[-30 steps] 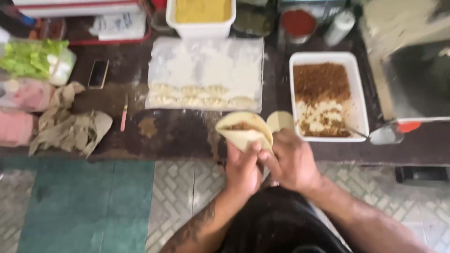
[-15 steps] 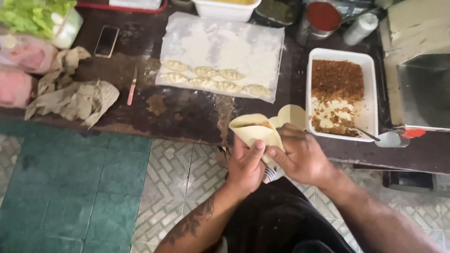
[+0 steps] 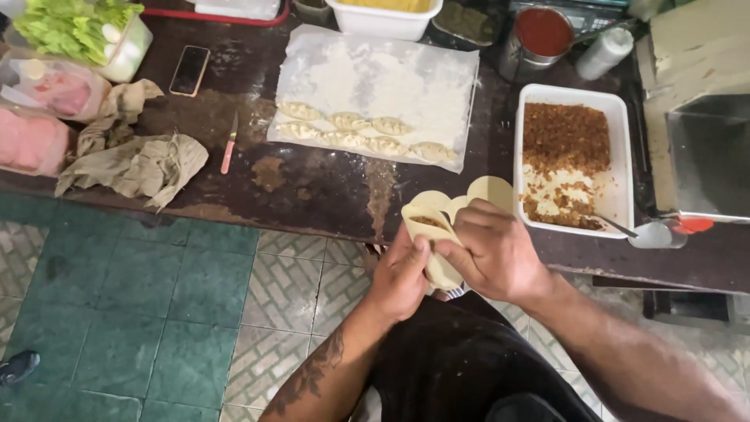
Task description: Filling and folding dough circles with a meat mixture to prepare empanadas
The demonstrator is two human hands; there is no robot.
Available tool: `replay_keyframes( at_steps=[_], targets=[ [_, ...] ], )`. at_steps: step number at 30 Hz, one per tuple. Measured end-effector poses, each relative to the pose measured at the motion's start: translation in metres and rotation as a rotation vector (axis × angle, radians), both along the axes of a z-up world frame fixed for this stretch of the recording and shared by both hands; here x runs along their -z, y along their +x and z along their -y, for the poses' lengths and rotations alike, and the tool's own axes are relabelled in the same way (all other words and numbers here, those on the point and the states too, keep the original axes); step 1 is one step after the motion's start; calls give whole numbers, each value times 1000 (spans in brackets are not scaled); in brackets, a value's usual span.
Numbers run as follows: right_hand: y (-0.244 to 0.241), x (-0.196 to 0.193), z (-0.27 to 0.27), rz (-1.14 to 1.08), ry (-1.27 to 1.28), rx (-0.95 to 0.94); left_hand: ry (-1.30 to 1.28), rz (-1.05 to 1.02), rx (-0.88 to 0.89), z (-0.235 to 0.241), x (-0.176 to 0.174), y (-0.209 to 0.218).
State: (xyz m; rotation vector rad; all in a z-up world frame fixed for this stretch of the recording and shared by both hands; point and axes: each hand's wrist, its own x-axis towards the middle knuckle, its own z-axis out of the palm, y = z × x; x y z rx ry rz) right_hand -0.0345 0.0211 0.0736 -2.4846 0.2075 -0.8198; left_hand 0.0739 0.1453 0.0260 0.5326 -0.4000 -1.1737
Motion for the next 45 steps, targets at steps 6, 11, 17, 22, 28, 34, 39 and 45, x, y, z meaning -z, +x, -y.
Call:
replay_keyframes(
  at_steps=[6, 11, 17, 22, 28, 34, 39, 45],
  targets=[
    [-3, -21, 6, -206, 42, 35, 125, 530, 1, 5, 13, 15],
    [-5, -13, 10, -40, 1, -10, -12, 615, 324, 12, 51, 23],
    [-12, -18, 13, -170, 107, 13, -45, 1010, 332, 4, -4, 47],
    [-10, -12, 16, -45, -76, -115, -47, 1090, 417, 5, -39, 55],
    [0, -27, 12, -51, 10, -123, 19, 1278, 558, 5, -69, 67],
    [-17, -14, 6, -225, 288, -23, 65, 768, 505, -3, -11, 58],
    [-15, -23, -1, -527, 514, 87, -25, 385, 358, 4, 35, 50],
    [-11, -40, 6, -390, 630, 90, 34, 332, 265, 5, 5, 44]
  ],
)
